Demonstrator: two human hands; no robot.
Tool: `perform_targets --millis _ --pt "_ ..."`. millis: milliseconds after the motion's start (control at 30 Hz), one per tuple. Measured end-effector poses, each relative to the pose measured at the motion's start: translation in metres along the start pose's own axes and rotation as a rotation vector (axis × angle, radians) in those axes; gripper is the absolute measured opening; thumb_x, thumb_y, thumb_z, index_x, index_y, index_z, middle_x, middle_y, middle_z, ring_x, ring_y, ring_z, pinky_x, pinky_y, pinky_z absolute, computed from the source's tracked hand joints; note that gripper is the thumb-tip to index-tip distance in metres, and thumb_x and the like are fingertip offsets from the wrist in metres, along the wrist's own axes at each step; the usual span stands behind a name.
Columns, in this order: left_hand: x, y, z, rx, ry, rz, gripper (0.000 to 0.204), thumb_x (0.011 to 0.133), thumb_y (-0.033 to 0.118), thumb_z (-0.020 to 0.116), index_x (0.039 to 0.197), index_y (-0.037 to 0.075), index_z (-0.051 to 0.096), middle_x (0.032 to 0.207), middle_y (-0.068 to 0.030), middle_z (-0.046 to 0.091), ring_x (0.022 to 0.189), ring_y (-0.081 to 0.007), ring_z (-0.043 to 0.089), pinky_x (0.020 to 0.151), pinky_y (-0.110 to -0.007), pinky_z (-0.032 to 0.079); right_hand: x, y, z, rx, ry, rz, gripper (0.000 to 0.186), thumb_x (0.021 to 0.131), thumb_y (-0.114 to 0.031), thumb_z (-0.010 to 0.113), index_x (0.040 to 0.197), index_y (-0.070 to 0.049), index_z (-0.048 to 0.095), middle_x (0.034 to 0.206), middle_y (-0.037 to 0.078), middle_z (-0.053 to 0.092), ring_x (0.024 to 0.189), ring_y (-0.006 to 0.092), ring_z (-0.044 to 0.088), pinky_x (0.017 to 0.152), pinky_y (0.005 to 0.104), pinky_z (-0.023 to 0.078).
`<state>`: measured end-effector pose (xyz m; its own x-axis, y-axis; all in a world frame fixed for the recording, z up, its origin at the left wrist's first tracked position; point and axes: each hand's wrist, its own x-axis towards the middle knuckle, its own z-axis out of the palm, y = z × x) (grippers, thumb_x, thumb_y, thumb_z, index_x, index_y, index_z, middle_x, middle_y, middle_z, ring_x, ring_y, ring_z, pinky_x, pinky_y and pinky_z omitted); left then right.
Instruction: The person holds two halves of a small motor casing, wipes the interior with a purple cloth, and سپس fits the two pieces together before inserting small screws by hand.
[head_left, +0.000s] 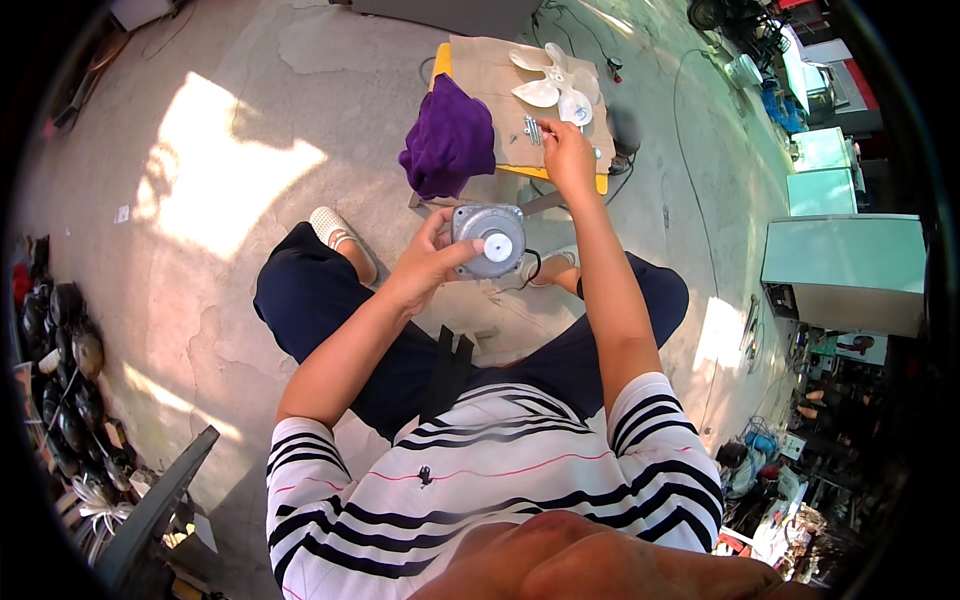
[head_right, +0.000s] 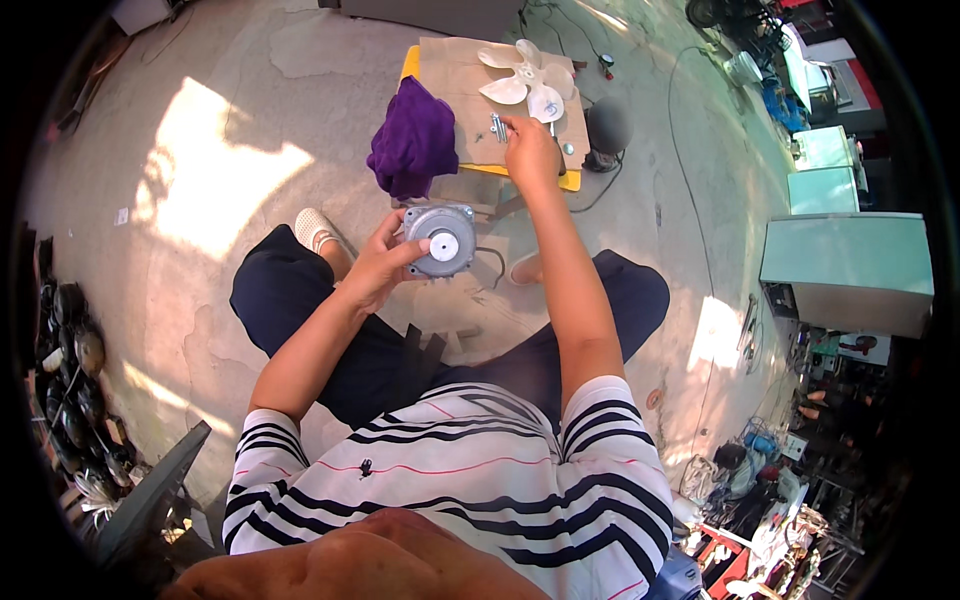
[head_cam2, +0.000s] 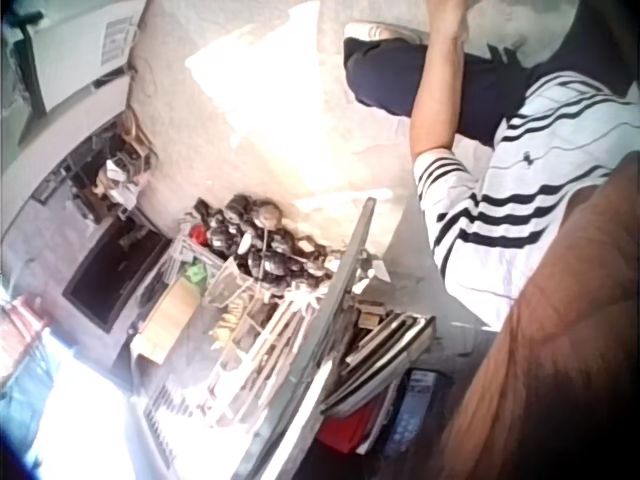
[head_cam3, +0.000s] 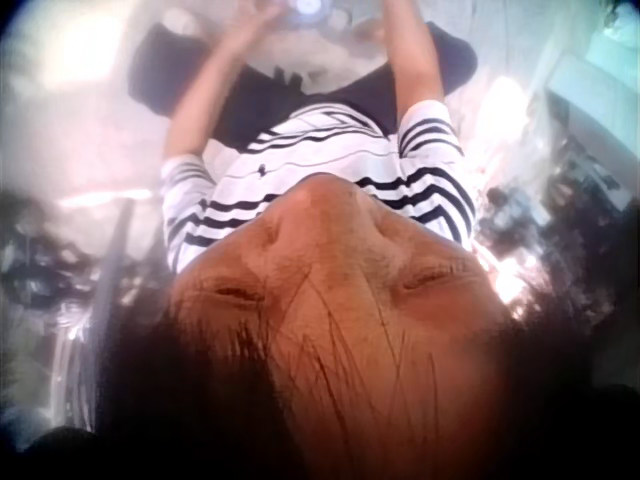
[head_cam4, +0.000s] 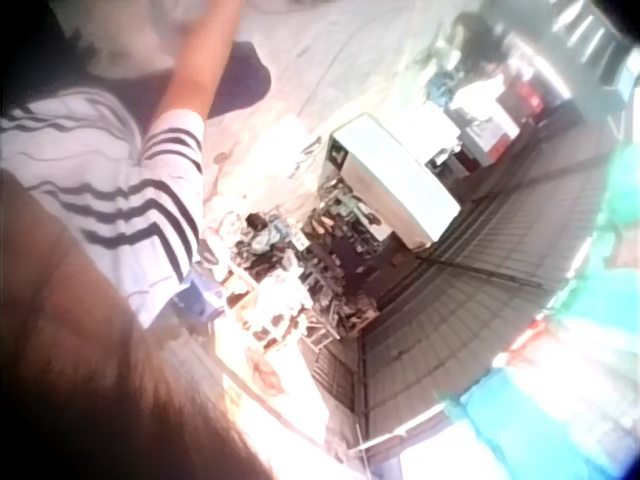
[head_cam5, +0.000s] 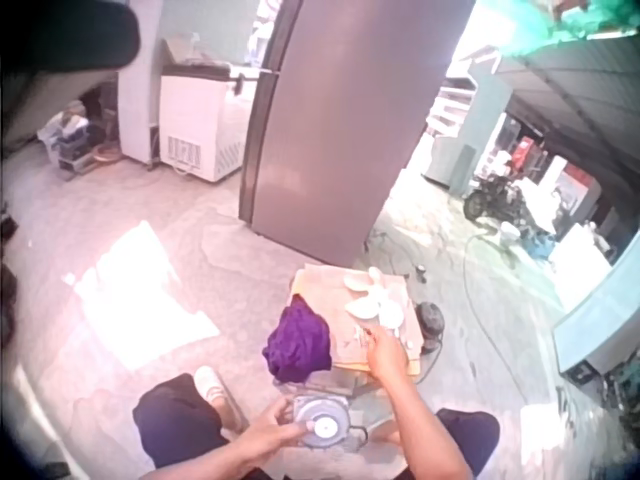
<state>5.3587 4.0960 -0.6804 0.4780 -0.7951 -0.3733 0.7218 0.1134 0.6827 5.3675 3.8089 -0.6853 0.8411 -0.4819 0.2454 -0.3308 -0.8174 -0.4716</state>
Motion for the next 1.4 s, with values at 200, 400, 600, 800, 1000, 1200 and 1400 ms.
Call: perform_targets --millis 200,400,600,800,1000,1200,1400 --pt "0.002 -0.003 0.0 0.033 0.008 -0.031 0.064 0.084 0.024 0.077 0.134 0.009 0.041 0.117 -0.0071 0.063 0.106 -0.0176 0.063 0.083 -0.038 0.054 0.022 0.013 0.017 -0.196 -0.019 -0.074 0.025 0.086 -0.011 0.07 0.111 -0.008 0.072 0.102 0.016 0.07 0.092 0.0339 0.068 0.08 0.0408 0.053" --pt "0.001 -0.004 -0.001 0.015 -0.019 -0.027 0.065 0.083 0.024 0.078 0.135 0.01 0.041 0.118 -0.0068 0.062 0.106 -0.0178 0.062 0.084 -0.038 0.054 0.027 0.011 0.019 -0.125 -0.087 0.084 0.018 0.084 -0.011 0.072 0.102 -0.007 0.075 0.092 0.014 0.074 0.086 0.0302 0.071 0.077 0.0388 0.054" --pt "0.002 -0.005 -0.001 0.006 -0.01 -0.03 0.065 0.083 0.024 0.077 0.135 0.01 0.041 0.117 -0.0066 0.062 0.108 -0.0173 0.061 0.086 -0.038 0.053 0.032 0.016 0.019 -0.085 -0.094 0.145 0.013 0.082 -0.017 0.074 0.092 -0.008 0.074 0.088 0.013 0.073 0.086 0.032 0.07 0.076 0.0423 0.054" --pt "0.001 0.0 0.0 0.03 0.039 -0.031 0.067 0.082 0.026 0.078 0.136 0.01 0.042 0.116 -0.0064 0.062 0.106 -0.0167 0.061 0.084 -0.037 0.053 0.032 -0.002 -0.005 -0.131 -0.044 0.209 0.024 0.08 -0.017 0.072 0.102 -0.008 0.072 0.087 0.009 0.074 0.082 0.0245 0.071 0.077 0.0353 0.055" --pt "0.0 -0.001 0.0 0.101 0.097 0.031 0.067 0.08 0.027 0.08 0.134 0.008 0.044 0.111 -0.0071 0.064 0.098 -0.016 0.064 0.076 -0.031 0.054 -0.036 -0.09 -0.075 0.803 -0.318 0.184 0.022 0.092 -0.013 0.069 0.109 0.0 0.07 0.093 0.003 0.071 0.083 0.0067 0.065 0.078 0.0213 0.052" --pt "-0.003 0.001 0.003 0.182 0.121 0.102 0.073 0.079 0.024 0.082 0.137 0.006 0.043 0.109 -0.0093 0.064 0.094 -0.0165 0.065 0.073 -0.03 0.055 -0.079 -0.117 -0.085 0.749 -0.564 0.149 0.02 0.089 -0.007 0.072 0.106 0.001 0.07 0.095 0.003 0.071 0.086 0.0079 0.065 0.078 0.0234 0.052" --pt "-0.003 -0.001 0.001 0.176 0.118 0.104 0.075 0.078 0.024 0.082 0.139 0.005 0.042 0.11 -0.0103 0.064 0.095 -0.017 0.066 0.074 -0.03 0.056 -0.085 -0.114 -0.085 0.522 -0.524 -0.01 0.016 0.085 -0.004 0.073 0.1 0.001 0.072 0.091 0.005 0.07 0.08 0.0111 0.064 0.075 0.0258 0.051"
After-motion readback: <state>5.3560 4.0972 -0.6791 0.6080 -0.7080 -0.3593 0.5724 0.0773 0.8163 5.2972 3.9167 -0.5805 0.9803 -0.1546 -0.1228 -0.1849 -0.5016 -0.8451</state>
